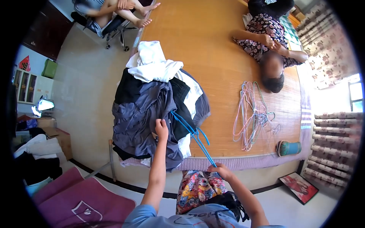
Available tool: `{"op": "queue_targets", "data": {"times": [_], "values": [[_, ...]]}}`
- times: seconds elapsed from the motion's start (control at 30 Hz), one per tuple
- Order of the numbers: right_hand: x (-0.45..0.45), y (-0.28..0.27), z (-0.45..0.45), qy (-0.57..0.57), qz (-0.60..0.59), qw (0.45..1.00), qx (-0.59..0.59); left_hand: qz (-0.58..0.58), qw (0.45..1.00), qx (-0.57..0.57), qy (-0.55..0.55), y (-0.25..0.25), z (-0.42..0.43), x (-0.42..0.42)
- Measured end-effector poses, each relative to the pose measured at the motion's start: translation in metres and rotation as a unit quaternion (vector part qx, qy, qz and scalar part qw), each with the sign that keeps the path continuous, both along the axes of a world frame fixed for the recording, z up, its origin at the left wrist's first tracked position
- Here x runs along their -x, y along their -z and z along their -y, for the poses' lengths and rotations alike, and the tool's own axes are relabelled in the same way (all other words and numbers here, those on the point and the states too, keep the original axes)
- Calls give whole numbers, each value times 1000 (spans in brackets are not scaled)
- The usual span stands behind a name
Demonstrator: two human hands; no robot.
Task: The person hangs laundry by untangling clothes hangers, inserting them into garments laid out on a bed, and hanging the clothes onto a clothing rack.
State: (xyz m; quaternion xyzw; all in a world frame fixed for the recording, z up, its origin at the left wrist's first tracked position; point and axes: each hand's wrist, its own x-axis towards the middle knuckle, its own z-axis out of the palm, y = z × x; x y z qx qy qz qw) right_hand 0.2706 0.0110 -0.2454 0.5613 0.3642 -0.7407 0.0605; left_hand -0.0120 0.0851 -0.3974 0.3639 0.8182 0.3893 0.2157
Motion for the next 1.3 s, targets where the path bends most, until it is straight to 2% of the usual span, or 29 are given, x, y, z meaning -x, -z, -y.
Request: {"op": "queue_targets", "data": {"times": [0.1, 0.27, 0.4, 0.5, 0.6, 0.63, 0.67, 0.7, 0.73, 0.8, 0.83, 0.87, 0.93, 0.97, 1.0, 1.07, 1.1, 1.13, 1.17, 1.2, 1.23, 1.3], "values": [[16, -22, -4, 17, 13, 999, 35, 42, 994, -100, 2, -35, 4, -16], [23, -27, 7, 11, -14, 1000, -4, 51, 984, -153, 71, -88, 7, -45], [31, -46, 6, 51, 20, 998, 12, 71, 970, -181, 147, -137, 30, -70], [32, -44, 9, 46, -114, 990, -73, 107, 961, -177, 183, -178, 55, -90], [44, -77, 5, 53, -148, 984, -82, 106, 952, -198, 205, -225, 67, -98], [45, -78, 4, 104, -207, 970, -79, 99, 953, -206, 201, -242, 69, -98], [45, -86, 2, 95, -213, 968, -88, 70, 947, -234, 208, -260, 72, -96], [46, -97, -3, 112, -188, 963, -160, 39, 940, -260, 215, -278, 74, -94], [48, -113, -7, 133, -163, 950, -231, 29, 939, -269, 213, -297, 78, -93], [49, -143, -16, 214, -289, 911, -200, 30, 919, -316, 233, -333, 87, -93], [52, -166, -20, 235, -334, 891, -201, -5, 898, -365, 247, -351, 91, -97], [56, -186, -23, 250, -379, 868, -199, 23, 889, -370, 270, -367, 96, -104], [56, -199, -35, 261, -432, 835, -216, -62, 842, -449, 291, -391, 96, -121], [49, -208, -42, 242, -450, 821, -255, -36, 837, -456, 300, -389, 95, -129], [51, -230, -41, 268, -412, 809, -322, -7, 831, -461, 310, -383, 96, -137], [29, -223, -49, 241, -324, 805, -435, 2, 829, -461, 318, -369, 103, -145], [18, -215, -56, 198, -270, 758, -559, 39, 854, -411, 316, -358, 108, -146], [12, -237, -44, 186, -223, 760, -582, 76, 876, -358, 314, -349, 111, -146], [4, -234, -43, 154, -202, 751, -609, 45, 888, -309, 337, -342, 112, -143], [-8, -227, -40, 122, -179, 743, -634, 45, 875, -350, 333, -341, 111, -146], [-14, -219, -37, 101, -170, 724, -660, 29, 869, -329, 368, -341, 110, -143], [-19, -207, -27, 106, -189, 736, -641, -16, 876, -274, 397, -349, 108, -130]]}}
